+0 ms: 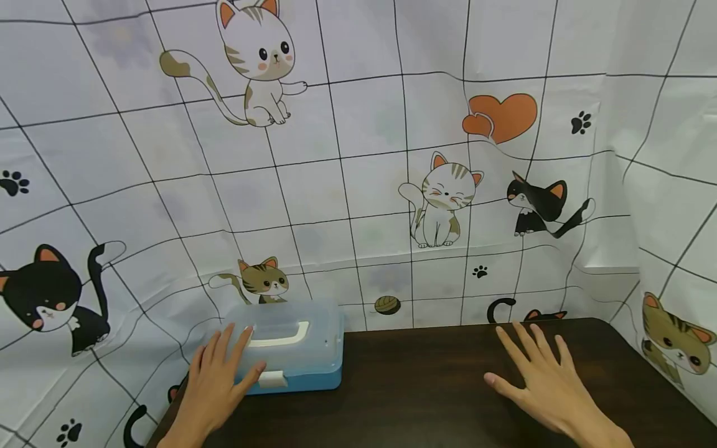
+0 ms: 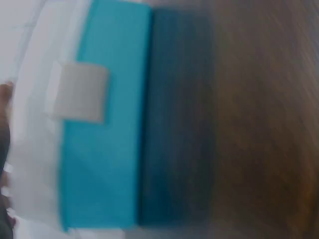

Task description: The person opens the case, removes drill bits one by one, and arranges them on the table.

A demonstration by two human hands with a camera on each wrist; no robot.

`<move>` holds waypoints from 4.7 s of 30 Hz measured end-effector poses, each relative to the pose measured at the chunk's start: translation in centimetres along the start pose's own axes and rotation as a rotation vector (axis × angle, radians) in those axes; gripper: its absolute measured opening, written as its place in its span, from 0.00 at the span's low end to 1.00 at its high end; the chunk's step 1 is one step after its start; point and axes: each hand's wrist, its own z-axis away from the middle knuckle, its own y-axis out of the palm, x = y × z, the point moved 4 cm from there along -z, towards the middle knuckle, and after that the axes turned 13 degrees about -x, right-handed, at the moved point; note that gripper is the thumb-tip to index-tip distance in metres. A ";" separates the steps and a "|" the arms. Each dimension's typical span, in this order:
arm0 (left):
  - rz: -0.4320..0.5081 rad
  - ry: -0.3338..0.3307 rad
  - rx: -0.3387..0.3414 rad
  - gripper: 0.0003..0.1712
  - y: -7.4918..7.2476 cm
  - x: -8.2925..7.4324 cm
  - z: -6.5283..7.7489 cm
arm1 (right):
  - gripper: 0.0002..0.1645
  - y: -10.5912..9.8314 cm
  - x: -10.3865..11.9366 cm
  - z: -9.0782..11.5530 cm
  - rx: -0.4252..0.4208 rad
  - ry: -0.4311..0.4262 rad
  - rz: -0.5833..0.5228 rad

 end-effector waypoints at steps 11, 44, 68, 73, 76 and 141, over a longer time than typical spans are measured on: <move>0.076 -0.028 -0.201 0.41 0.1 4.5 2.1 | 0.54 1.6 5.2 -0.5 -0.072 -0.145 -0.084; 0.421 -0.374 -0.011 0.58 2.6 6.2 3.2 | 0.46 5.0 17.3 -3.4 -0.055 -0.225 -0.346; 0.473 -0.267 -0.026 0.56 2.9 5.6 2.6 | 0.33 10.8 23.3 -4.9 0.158 -0.277 -0.598; 0.478 -0.265 -0.025 0.56 3.2 5.5 2.4 | 0.29 12.3 25.0 -5.1 0.257 -0.244 -0.720; 0.481 -0.265 -0.020 0.57 3.2 5.6 2.2 | 0.29 13.1 26.1 -5.3 0.306 -0.201 -0.804; 0.524 -0.303 -0.033 0.56 2.3 6.1 2.8 | 0.43 20.0 35.4 -4.4 0.396 0.839 -1.454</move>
